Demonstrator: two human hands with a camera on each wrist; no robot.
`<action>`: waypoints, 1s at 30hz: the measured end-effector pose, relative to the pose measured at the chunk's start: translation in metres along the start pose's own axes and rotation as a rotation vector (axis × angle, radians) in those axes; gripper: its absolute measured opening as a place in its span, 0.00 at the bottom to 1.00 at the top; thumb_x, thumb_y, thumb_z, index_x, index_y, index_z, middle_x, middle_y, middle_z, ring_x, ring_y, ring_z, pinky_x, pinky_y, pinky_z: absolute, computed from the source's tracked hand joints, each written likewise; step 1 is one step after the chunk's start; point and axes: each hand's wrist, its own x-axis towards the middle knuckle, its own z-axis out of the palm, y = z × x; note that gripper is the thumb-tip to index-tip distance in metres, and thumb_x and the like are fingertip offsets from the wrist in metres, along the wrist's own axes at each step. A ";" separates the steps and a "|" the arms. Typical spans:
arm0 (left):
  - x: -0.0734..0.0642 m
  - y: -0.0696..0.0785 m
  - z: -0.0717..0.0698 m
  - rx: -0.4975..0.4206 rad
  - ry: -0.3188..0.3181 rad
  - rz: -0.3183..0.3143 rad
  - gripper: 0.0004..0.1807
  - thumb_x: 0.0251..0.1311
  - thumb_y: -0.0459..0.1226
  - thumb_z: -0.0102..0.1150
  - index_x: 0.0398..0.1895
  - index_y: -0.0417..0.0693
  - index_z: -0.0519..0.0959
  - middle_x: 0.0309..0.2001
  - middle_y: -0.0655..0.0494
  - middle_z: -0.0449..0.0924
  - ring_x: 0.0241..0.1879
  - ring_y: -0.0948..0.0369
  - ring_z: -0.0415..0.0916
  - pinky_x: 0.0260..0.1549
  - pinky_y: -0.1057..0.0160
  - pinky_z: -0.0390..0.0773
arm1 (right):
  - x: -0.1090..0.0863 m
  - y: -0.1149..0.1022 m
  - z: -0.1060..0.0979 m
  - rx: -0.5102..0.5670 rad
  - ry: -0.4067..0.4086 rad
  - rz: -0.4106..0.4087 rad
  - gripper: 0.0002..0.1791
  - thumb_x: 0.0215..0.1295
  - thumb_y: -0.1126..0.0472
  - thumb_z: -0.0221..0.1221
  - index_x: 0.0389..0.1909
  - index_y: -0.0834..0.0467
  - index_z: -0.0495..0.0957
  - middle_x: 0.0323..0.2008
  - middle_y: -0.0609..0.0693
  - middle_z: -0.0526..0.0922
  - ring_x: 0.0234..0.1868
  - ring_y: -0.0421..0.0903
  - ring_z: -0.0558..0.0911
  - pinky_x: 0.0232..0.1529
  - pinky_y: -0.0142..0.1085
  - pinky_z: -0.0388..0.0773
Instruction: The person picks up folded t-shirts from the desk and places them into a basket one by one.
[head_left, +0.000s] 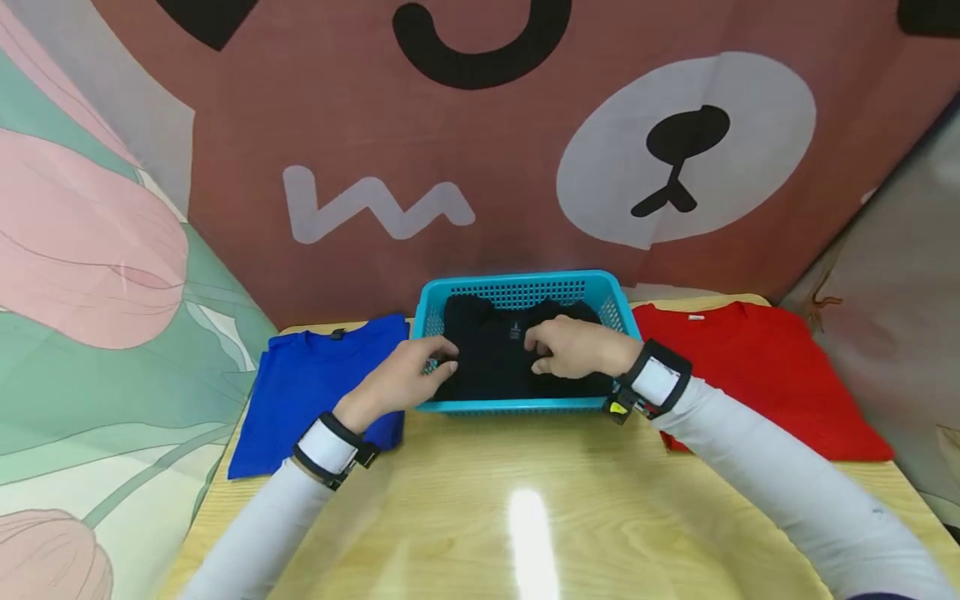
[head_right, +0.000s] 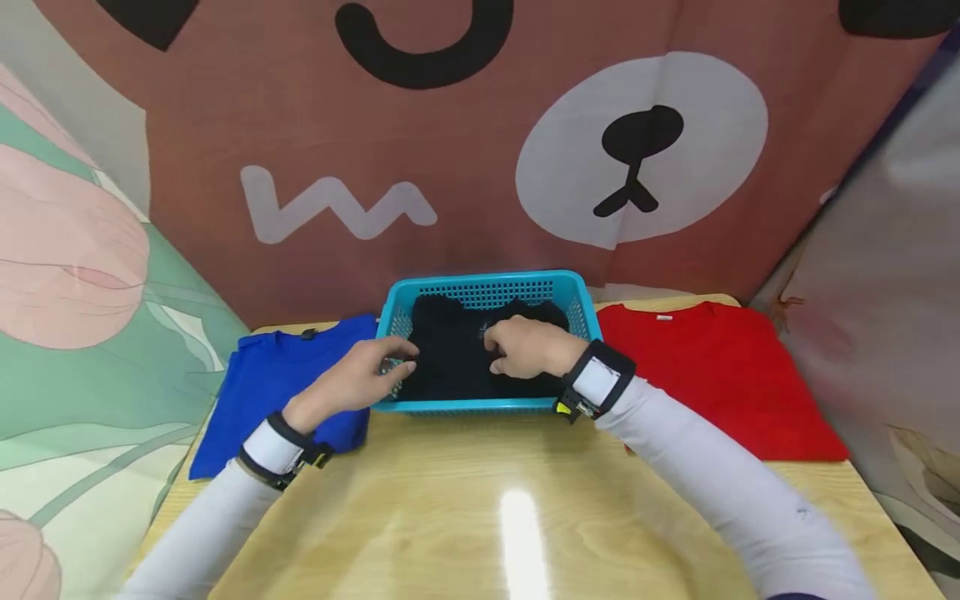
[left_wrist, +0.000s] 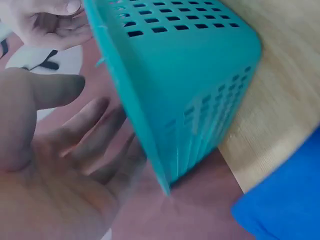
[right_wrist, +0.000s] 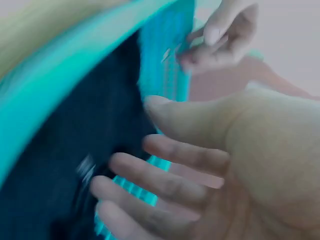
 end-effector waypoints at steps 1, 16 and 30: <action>0.000 -0.002 0.000 -0.018 0.040 0.019 0.17 0.72 0.45 0.53 0.60 0.52 0.76 0.57 0.56 0.79 0.55 0.56 0.77 0.52 0.51 0.80 | -0.001 -0.005 0.002 0.000 0.047 -0.022 0.22 0.69 0.53 0.61 0.60 0.56 0.76 0.53 0.54 0.83 0.48 0.47 0.82 0.48 0.42 0.83; -0.008 -0.109 -0.009 -0.009 0.319 -0.158 0.20 0.71 0.44 0.54 0.59 0.43 0.76 0.59 0.42 0.77 0.62 0.43 0.73 0.58 0.41 0.73 | 0.071 -0.122 0.082 0.080 0.385 -0.442 0.12 0.73 0.56 0.56 0.53 0.53 0.80 0.47 0.45 0.82 0.46 0.37 0.80 0.47 0.25 0.77; -0.004 -0.182 0.008 0.209 0.088 -0.503 0.58 0.55 0.72 0.52 0.78 0.45 0.48 0.77 0.29 0.35 0.70 0.18 0.29 0.62 0.19 0.39 | 0.157 -0.114 0.148 -0.007 0.220 -0.147 0.25 0.79 0.50 0.45 0.73 0.51 0.64 0.75 0.54 0.62 0.78 0.54 0.56 0.79 0.44 0.51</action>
